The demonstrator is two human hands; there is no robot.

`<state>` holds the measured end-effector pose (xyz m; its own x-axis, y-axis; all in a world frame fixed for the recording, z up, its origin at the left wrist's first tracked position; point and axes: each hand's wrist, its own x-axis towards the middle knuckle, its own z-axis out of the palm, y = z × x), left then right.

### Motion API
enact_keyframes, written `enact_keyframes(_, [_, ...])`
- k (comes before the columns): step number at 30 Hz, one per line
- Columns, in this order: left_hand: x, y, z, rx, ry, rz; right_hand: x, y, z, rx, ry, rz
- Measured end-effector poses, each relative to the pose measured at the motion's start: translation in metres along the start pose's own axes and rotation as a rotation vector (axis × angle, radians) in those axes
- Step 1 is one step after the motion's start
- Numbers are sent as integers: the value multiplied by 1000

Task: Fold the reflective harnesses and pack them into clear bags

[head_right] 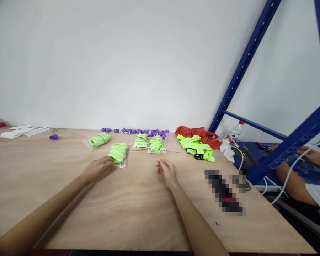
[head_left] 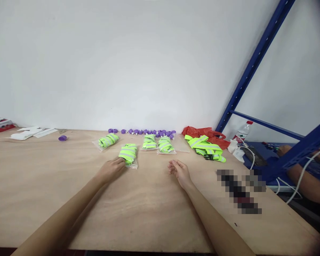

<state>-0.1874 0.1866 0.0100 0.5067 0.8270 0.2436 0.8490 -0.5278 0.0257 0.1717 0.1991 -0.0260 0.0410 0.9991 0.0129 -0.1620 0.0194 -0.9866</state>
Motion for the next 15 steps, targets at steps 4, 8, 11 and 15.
enact_keyframes(4, [18,-5,3,57,-30,-87,18,0,-9,-196,39,-31])
enact_keyframes(8, [40,-7,13,60,7,-143,39,-10,-28,-560,104,-94])
enact_keyframes(11, [51,-7,24,47,44,-208,53,-23,-45,-934,153,-182])
enact_keyframes(15, [58,-8,40,-10,80,-269,71,-35,-57,-1411,89,-253])
